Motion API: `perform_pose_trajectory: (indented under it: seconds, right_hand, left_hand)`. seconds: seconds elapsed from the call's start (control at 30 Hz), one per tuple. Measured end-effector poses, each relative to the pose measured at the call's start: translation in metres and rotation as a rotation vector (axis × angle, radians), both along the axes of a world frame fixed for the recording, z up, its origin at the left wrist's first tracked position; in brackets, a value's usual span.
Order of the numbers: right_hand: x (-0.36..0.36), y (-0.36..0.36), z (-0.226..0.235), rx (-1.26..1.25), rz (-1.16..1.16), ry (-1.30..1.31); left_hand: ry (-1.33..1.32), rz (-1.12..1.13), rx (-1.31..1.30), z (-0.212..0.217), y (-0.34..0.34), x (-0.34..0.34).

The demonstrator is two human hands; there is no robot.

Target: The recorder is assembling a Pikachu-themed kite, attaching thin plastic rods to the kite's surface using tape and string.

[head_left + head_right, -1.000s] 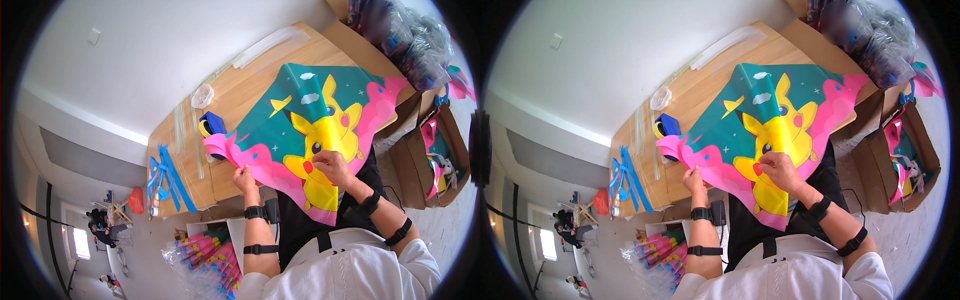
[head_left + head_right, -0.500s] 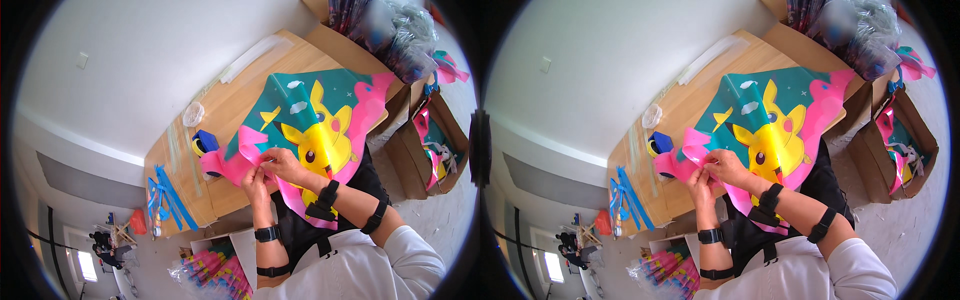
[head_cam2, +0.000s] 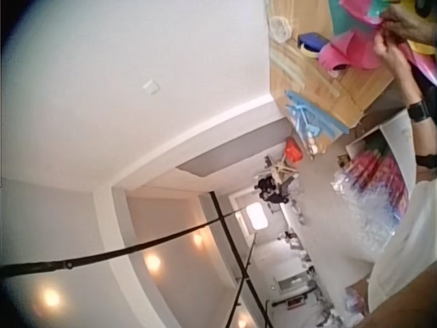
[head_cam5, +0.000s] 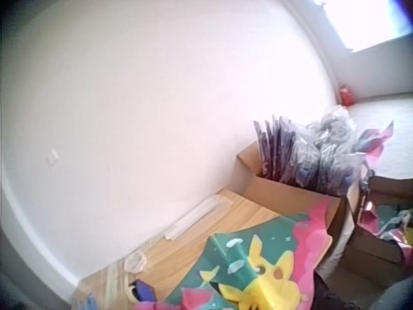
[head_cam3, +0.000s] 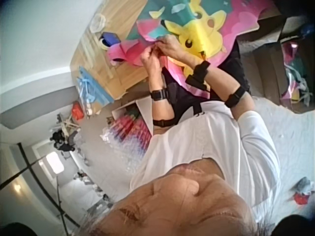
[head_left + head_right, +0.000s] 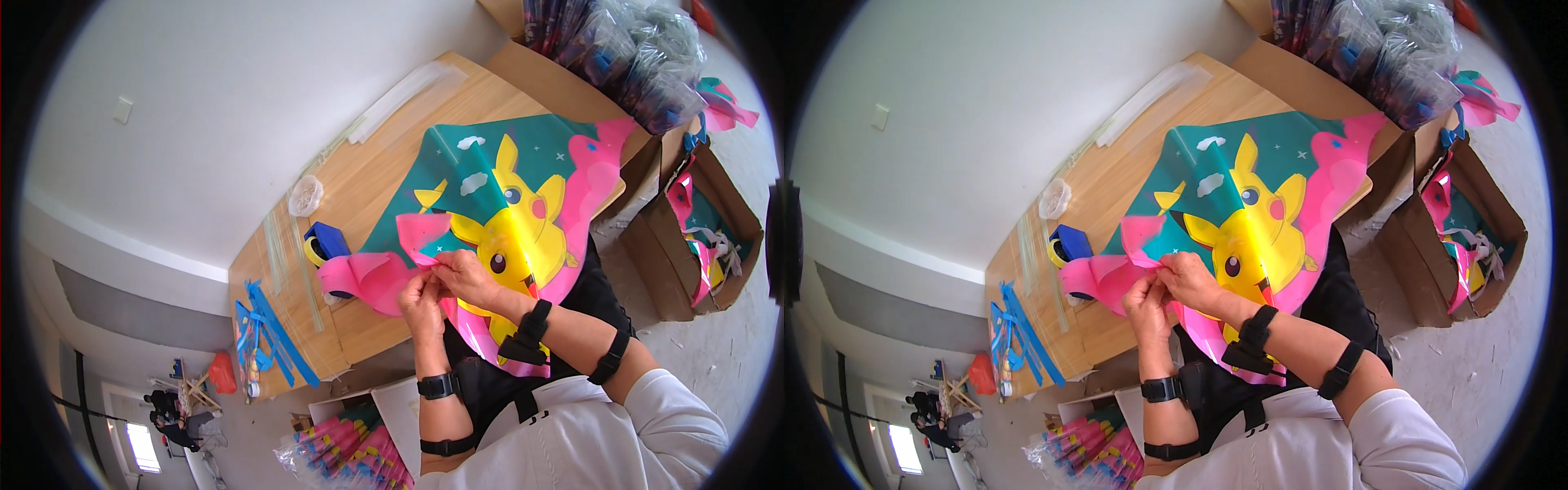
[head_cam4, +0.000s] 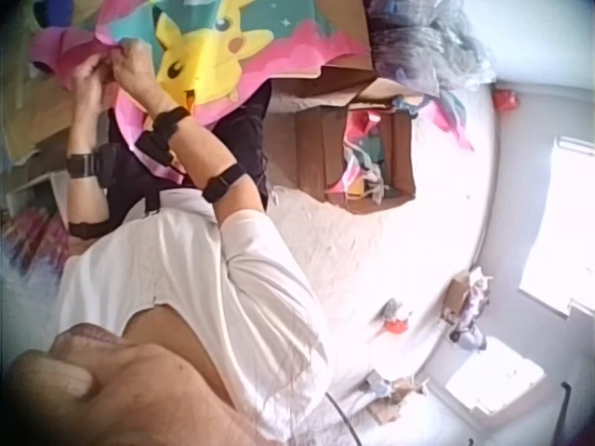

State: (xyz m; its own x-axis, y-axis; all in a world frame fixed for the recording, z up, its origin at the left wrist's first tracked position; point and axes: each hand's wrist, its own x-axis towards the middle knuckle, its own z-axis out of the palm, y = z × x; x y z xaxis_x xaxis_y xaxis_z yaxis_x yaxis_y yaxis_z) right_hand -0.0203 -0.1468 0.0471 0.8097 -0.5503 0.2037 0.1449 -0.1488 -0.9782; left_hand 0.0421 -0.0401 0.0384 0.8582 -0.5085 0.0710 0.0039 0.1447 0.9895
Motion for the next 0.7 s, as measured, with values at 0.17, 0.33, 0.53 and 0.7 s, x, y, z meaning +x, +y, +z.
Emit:
perform_pose_trajectory:
  seconds: [0.17,0.33,0.53,0.7]
  right_hand:
    - [0.003,-0.019,-0.026,0.280,0.028,-0.137]
    - [-0.011,-0.031,0.009,0.005,0.096,0.127]
    - [-0.008,-0.028,-0.014,-0.381,0.101,0.048]
    - [-0.011,-0.030,-0.010,-0.442,0.081,0.090]
  left_hand:
    - [0.038,0.064,0.049,-0.009,0.001,0.011]
    - [-0.205,0.016,0.172,0.013,-0.001,0.002]
    - [-0.588,0.141,0.300,0.004,-0.022,0.003]
    - [-0.616,0.049,0.383,0.009,-0.021,0.001]
